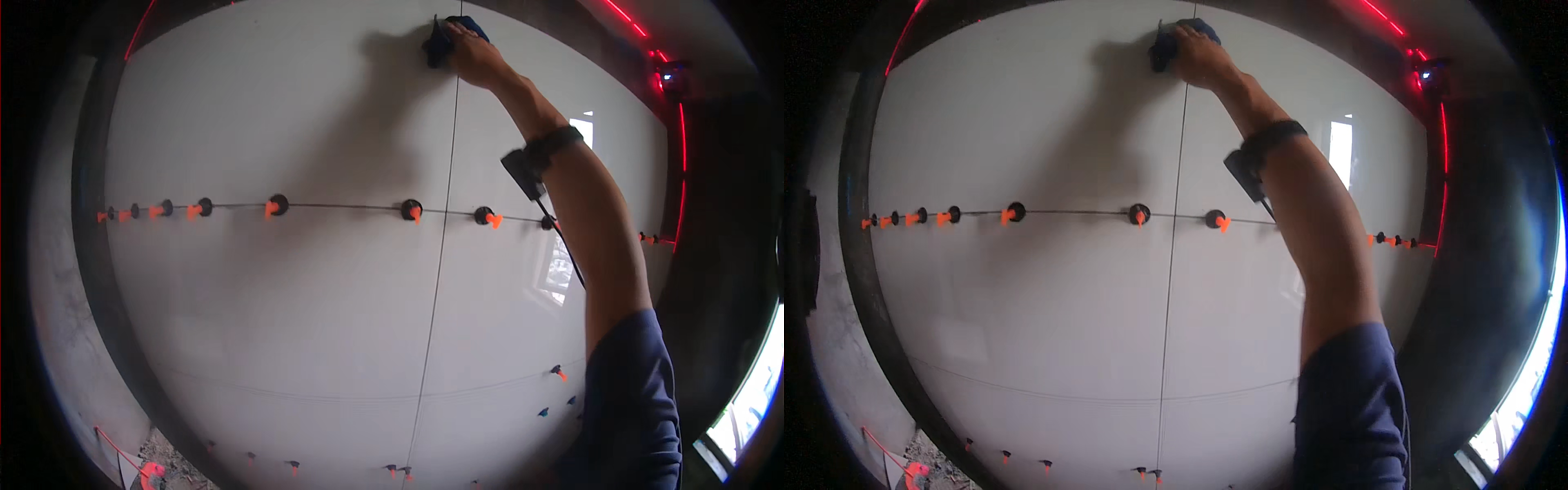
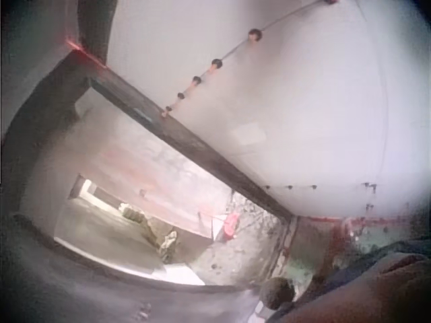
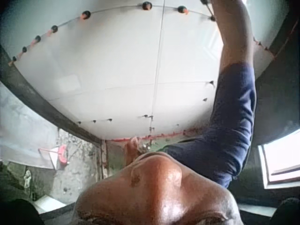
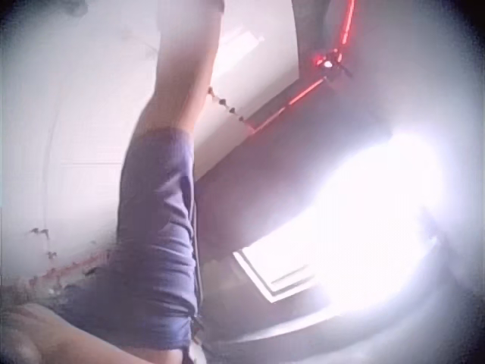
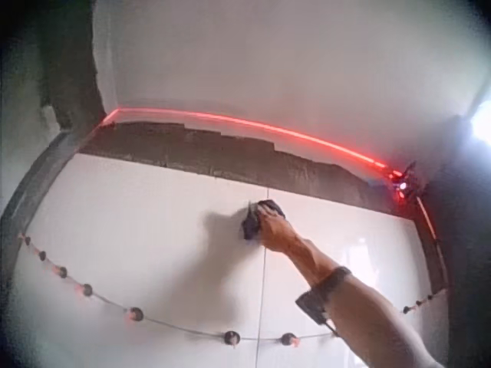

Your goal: Apply mortar to a tile and press it onto the wall during renovation.

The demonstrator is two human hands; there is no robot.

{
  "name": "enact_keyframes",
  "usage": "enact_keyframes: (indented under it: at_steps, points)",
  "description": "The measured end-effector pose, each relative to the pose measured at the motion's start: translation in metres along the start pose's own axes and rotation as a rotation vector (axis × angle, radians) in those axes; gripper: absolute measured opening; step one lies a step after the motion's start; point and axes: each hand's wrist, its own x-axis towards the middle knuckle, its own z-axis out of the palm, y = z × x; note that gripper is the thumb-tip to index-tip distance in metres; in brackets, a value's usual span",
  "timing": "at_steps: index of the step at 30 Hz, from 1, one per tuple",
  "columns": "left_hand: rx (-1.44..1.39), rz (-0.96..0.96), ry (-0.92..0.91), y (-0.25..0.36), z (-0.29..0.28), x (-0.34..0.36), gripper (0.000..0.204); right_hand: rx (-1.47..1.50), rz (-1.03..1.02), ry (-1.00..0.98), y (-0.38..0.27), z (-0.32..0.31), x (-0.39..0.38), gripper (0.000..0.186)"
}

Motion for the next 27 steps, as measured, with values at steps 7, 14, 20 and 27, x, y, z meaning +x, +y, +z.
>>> enact_keyframes:
  at_steps: [7,14,20,27]
  points:
    - [0.102,0.173,-0.126,-0.058,0.033,0.016,0.03,0.082,-0.078,-0.229,-0.08,-0.009,-0.169,0.055]
    - [0.068,0.204,-0.216,-0.047,0.036,0.001,0.029,0.096,-0.105,-0.266,-0.136,-0.016,-0.297,0.062]
    - [0.081,0.256,-0.237,-0.064,0.034,-0.031,0.029,0.161,-0.052,-0.196,-0.134,-0.02,-0.323,0.064]
    - [0.031,0.074,-0.263,-0.103,0.034,-0.056,0.032,0.202,-0.02,-0.108,-0.06,-0.041,-0.339,0.063]
